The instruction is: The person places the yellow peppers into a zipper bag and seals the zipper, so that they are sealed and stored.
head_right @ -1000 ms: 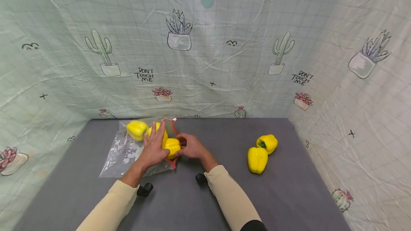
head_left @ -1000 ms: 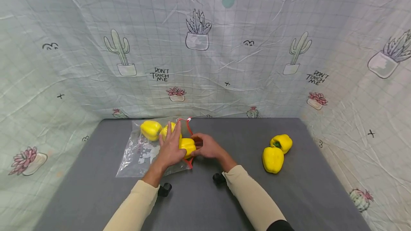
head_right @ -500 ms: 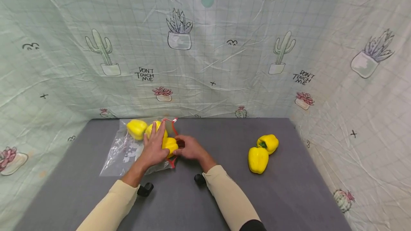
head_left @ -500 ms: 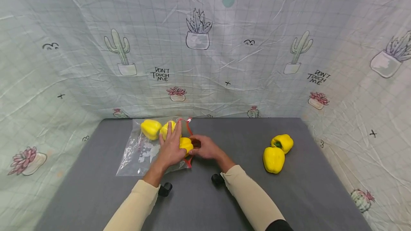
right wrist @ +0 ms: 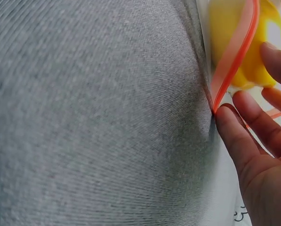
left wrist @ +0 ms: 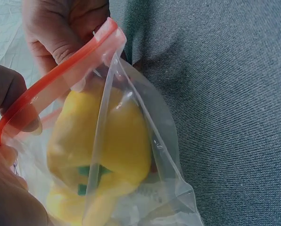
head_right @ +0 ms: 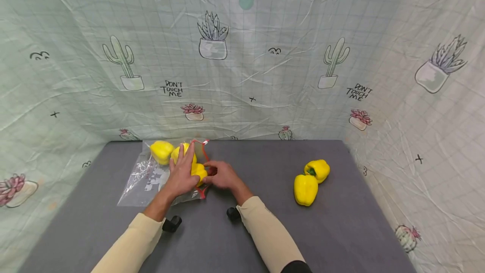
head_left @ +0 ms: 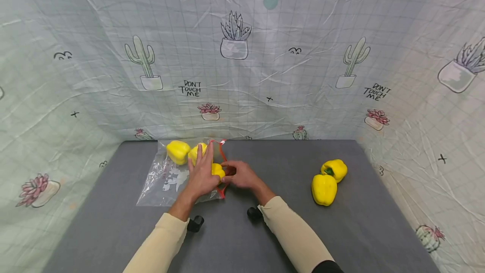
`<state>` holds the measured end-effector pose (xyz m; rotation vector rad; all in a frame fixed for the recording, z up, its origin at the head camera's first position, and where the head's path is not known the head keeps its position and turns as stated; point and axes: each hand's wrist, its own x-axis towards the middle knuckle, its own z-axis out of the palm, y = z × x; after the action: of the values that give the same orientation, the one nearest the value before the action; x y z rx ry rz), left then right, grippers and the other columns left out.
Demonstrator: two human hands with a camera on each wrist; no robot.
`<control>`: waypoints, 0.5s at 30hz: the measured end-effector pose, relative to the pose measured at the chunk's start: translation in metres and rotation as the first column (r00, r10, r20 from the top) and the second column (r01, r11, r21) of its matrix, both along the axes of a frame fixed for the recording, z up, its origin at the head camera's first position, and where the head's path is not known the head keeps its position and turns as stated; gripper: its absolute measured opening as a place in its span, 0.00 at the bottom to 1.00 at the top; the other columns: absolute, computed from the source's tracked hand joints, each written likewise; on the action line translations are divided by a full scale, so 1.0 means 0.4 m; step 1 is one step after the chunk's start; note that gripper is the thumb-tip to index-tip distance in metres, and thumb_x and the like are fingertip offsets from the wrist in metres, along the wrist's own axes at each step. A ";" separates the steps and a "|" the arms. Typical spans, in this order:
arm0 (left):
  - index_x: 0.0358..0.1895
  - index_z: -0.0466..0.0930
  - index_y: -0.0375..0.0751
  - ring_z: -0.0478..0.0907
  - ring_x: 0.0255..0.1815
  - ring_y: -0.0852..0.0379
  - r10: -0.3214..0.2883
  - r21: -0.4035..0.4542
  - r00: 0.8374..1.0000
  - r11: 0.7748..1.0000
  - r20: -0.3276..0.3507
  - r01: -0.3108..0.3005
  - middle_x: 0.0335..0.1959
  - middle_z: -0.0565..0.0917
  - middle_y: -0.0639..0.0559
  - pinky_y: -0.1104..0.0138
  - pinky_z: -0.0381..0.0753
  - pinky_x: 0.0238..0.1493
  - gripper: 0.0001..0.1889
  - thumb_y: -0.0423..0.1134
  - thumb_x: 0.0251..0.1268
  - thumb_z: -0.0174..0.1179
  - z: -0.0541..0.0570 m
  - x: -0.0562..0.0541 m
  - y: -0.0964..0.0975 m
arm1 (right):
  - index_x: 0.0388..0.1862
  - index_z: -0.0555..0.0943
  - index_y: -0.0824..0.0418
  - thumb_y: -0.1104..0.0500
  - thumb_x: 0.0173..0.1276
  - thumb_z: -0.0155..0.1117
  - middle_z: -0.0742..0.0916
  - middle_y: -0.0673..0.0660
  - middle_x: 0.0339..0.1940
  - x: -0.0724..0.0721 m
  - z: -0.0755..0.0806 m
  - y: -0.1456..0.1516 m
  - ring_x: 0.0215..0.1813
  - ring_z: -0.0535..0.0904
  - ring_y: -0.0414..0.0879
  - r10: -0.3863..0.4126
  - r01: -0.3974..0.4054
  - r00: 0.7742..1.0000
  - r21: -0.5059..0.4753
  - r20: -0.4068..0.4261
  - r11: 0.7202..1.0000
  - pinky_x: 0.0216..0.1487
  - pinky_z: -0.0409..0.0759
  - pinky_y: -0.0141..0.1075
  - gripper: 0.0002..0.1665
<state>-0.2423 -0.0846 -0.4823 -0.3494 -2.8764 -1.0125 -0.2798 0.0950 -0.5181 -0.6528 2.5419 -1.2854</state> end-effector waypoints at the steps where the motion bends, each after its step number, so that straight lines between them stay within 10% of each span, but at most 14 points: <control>1: 0.86 0.40 0.41 0.30 0.89 0.37 0.001 0.000 1.000 1.000 0.003 -0.001 0.88 0.50 0.42 0.26 0.31 0.77 0.57 0.34 0.50 0.58 0.000 0.000 0.000 | 0.66 0.82 0.60 0.59 0.67 0.74 0.91 0.60 0.45 0.000 0.000 -0.001 0.44 0.85 0.47 0.006 -0.006 1.000 0.000 -0.003 1.000 0.46 0.83 0.35 0.29; 15: 0.86 0.42 0.41 0.31 0.89 0.38 0.032 -0.026 1.000 0.999 0.001 -0.032 0.88 0.51 0.43 0.26 0.28 0.78 0.56 0.39 0.54 0.64 0.004 -0.001 0.002 | 0.56 0.89 0.62 0.58 0.67 0.72 0.92 0.60 0.51 0.012 0.013 -0.028 0.49 0.87 0.52 -0.020 0.019 0.999 -0.010 -0.039 1.000 0.52 0.84 0.37 0.20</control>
<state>-0.2426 -0.0840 -0.4807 -0.3039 -2.8896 -0.9717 -0.2749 0.0839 -0.5130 -0.6628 2.5806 -1.3046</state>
